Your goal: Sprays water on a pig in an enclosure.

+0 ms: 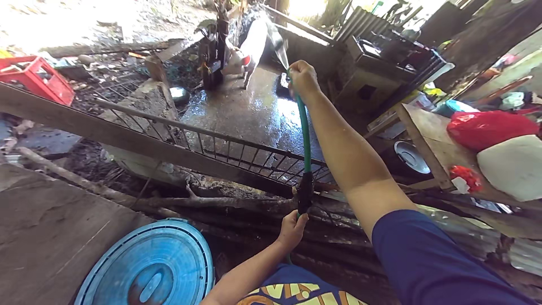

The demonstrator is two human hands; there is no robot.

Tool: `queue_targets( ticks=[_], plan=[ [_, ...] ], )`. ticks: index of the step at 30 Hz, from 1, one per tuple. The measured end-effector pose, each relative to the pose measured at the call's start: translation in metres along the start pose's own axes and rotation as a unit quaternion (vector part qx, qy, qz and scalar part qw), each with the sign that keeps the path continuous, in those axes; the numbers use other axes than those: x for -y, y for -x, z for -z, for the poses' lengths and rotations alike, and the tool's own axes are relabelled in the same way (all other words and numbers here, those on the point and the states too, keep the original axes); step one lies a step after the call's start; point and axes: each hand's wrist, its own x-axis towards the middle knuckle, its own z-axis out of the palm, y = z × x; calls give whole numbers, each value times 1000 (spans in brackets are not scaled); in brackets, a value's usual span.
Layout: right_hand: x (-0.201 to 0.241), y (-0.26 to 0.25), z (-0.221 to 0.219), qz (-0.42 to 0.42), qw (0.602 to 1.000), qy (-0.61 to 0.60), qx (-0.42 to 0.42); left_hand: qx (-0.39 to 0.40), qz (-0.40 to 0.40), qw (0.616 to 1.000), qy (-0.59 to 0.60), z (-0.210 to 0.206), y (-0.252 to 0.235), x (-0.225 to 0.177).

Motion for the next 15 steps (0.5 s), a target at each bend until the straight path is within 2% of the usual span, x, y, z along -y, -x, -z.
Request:
queue_targets(
  ticks=[15],
  plan=[
    [-11,3,0,-15,1000,13,17,6,2,1000,-13,-3,8,3]
  ],
)
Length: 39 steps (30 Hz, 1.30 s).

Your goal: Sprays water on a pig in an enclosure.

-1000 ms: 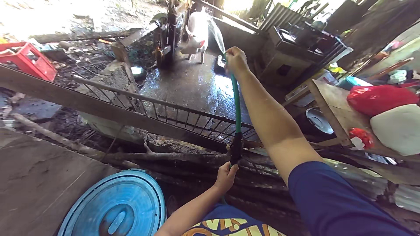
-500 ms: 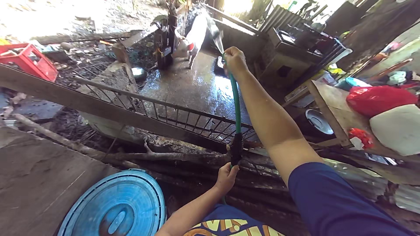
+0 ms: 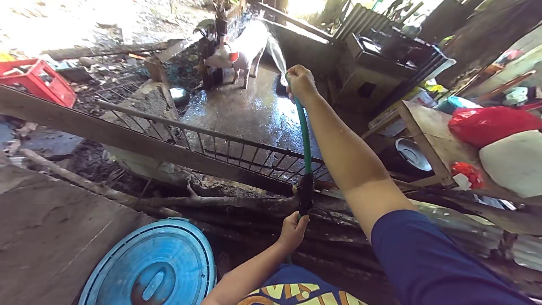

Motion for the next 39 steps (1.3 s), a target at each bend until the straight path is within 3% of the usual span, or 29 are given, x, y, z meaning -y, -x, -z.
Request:
queue_targets(
  ticks=[14,39],
  plan=[
    [-25,0,21,-40,999,11,-25,20,8,1000,-22,-9,2,3],
    [-48,4,-11,-82,993,0,84,63,26,997,-38,-14,13,10]
  ],
)
